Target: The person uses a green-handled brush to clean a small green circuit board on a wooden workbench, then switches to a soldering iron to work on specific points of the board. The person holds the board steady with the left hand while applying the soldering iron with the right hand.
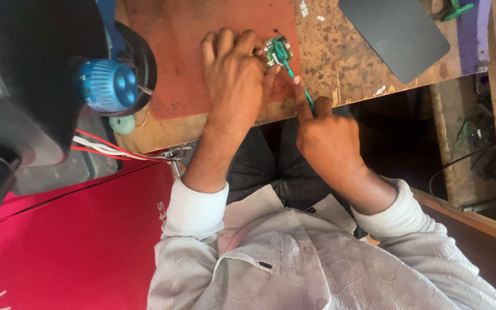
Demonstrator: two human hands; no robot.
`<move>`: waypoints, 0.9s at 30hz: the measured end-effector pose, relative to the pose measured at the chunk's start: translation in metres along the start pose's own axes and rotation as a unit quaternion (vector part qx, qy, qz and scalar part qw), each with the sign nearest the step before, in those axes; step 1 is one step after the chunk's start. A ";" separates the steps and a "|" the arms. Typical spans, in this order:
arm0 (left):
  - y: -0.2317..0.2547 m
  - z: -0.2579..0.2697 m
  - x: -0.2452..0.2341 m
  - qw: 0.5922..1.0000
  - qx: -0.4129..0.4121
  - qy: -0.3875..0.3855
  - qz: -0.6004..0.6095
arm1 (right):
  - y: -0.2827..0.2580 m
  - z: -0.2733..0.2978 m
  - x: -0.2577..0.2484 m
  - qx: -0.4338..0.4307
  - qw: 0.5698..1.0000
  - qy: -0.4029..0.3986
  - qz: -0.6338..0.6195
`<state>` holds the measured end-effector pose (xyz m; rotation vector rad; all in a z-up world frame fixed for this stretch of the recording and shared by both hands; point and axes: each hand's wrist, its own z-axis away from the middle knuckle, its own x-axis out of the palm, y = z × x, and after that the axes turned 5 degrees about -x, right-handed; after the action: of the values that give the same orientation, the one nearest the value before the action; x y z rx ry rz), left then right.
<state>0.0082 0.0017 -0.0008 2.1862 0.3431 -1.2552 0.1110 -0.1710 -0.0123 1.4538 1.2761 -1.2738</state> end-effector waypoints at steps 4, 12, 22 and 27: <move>0.001 -0.001 0.001 1.000 0.000 0.007 0.003 | 0.008 0.010 0.002 -0.005 0.998 0.051 -0.042; 0.001 0.004 -0.001 1.000 0.016 0.021 0.002 | 0.004 -0.015 0.007 -0.012 0.999 0.020 -0.033; 0.003 0.002 0.001 1.000 0.007 0.014 -0.021 | 0.003 -0.014 0.001 0.021 0.999 0.015 -0.048; 0.004 0.002 -0.001 1.000 -0.001 0.008 -0.009 | 0.003 -0.016 -0.003 0.020 0.998 0.015 -0.062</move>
<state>0.0077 -0.0027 0.0006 2.1969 0.3706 -1.2464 0.1167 -0.1561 -0.0066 1.4453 1.3877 -1.3692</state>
